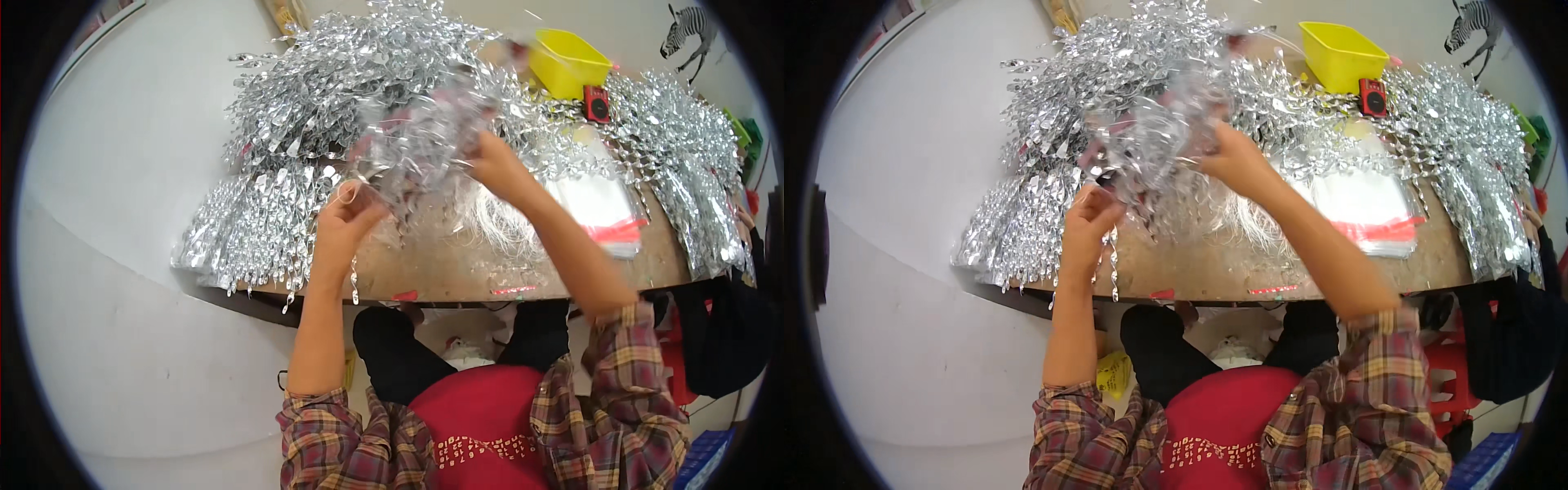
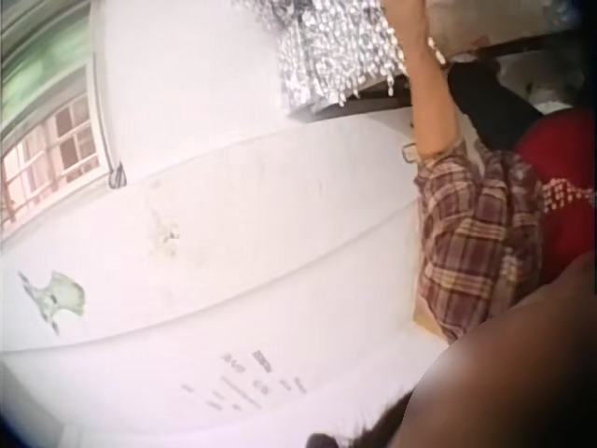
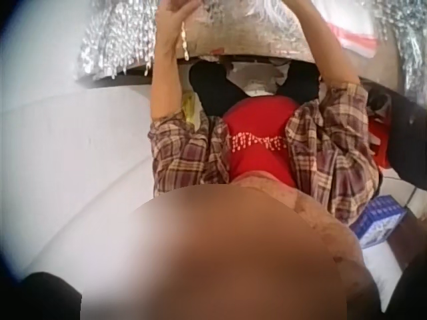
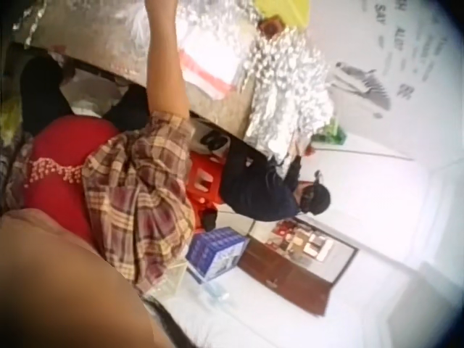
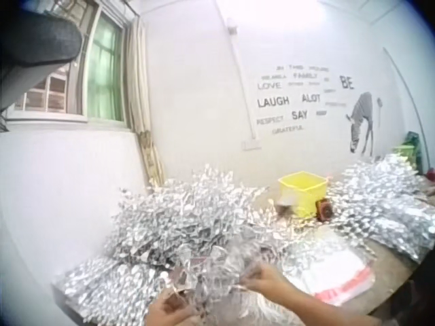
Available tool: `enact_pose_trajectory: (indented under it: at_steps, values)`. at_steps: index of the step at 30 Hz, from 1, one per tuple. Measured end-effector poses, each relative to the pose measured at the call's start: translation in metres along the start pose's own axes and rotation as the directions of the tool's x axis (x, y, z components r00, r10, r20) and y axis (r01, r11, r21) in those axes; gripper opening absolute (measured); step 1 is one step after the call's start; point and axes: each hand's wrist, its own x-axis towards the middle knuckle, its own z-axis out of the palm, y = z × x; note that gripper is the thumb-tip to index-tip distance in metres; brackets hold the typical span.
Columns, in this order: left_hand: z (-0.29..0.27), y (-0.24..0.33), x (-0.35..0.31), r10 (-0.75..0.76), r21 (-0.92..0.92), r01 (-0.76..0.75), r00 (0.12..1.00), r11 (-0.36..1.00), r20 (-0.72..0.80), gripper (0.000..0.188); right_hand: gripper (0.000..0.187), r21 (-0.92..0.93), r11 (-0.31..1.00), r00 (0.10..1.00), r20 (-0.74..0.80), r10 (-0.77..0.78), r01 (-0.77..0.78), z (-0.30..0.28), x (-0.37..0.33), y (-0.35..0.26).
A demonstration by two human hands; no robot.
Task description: Gathering bunches of silver tinsel decorations and placing them into clear plastic bags.
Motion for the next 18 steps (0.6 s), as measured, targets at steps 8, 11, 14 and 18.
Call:
enact_pose_trajectory:
  at_steps: [8,11,14,18]
  values:
    - [-0.021,0.001,0.014,0.012,-0.171,-0.062,0.960,0.983,-0.281,0.017,0.051,-0.083,0.996,0.999,0.032,-0.017,0.020,-0.002,0.010,-0.024]
    - [-0.019,0.001,0.021,-0.022,-0.180,-0.040,0.944,0.983,-0.328,0.027,0.033,0.005,0.997,0.995,0.052,-0.080,0.080,-0.014,0.024,-0.017]
    - [-0.021,0.005,0.022,-0.026,-0.179,-0.044,0.927,0.983,-0.373,0.030,0.013,-0.075,0.986,0.987,0.074,-0.145,0.150,-0.010,0.032,-0.017]
    - [-0.027,0.018,0.023,0.056,0.020,-0.053,0.919,0.998,-0.390,0.028,0.010,-0.139,0.975,0.983,-0.033,-0.179,0.173,-0.009,0.029,-0.023]
